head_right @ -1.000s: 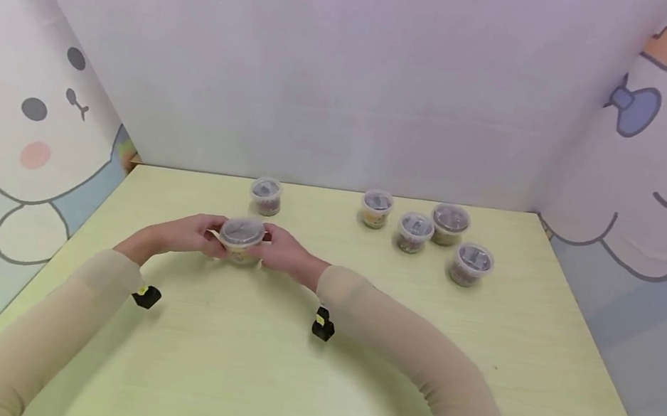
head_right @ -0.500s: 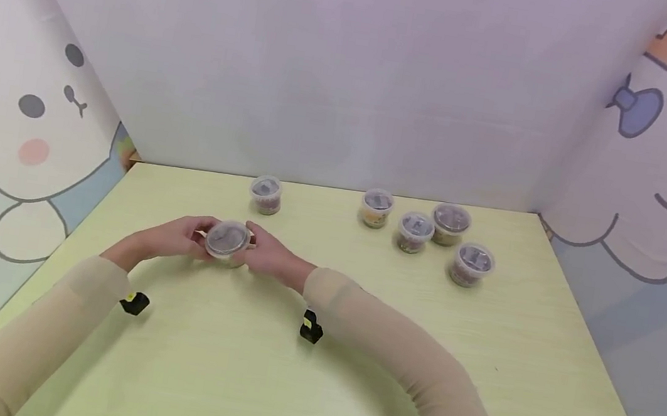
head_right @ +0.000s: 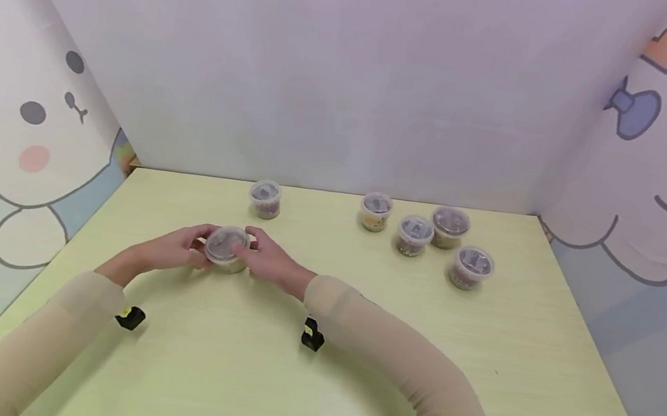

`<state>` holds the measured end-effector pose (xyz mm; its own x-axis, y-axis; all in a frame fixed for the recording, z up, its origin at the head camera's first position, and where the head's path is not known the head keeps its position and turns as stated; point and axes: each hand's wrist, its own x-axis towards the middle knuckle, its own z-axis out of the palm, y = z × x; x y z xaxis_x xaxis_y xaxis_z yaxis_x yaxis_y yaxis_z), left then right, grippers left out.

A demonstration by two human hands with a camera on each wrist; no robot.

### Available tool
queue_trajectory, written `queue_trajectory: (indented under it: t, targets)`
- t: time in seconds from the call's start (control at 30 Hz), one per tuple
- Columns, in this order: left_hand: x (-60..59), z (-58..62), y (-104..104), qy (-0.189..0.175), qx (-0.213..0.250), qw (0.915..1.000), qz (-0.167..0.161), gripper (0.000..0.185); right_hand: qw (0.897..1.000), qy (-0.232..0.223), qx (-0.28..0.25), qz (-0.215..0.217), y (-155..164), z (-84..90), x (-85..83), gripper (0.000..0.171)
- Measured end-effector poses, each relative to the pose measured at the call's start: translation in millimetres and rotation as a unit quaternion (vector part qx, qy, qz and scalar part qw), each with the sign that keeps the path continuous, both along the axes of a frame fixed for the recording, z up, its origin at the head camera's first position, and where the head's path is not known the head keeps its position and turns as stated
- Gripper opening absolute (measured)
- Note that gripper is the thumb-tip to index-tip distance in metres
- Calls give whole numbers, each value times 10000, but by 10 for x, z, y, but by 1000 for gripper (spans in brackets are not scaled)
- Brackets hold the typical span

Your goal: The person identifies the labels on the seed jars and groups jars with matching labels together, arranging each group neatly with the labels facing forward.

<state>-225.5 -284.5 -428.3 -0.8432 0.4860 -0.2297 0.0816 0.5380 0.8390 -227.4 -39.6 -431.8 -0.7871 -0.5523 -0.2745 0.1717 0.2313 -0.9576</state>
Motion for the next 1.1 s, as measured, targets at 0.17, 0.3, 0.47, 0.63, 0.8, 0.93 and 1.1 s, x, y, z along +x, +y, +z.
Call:
queue_trajectory:
  t: [0.17,0.3,0.47,0.63,0.8,0.93,1.1]
  targets:
    - [5,18,-8,-25,-1,10000,12,64,10000,12,8,-20,7,11,8,63]
    - [-1,25,-11,-23,46,10000,-26,64,10000,14,31,-12,16,22,12,62]
    - [-12,13,-8,31,137,9999,-78,63,10000,29,71,12,27,30,0,62]
    - [4,19,-18,58,85,9999,-61,63,9999,-48,80,46,36,35,-18,59]
    - [17,41,-38,80,-105,9999,-46,66,9999,-142,33,28,53,6,-46,57]
    - [23,84,-63,219,-479,9986,-20,66,9997,-203,-92,50,146,-5,-88,55]
    - [21,235,-56,674,-962,9929,-163,61,9995,-52,-45,307,450,118,-218,54]
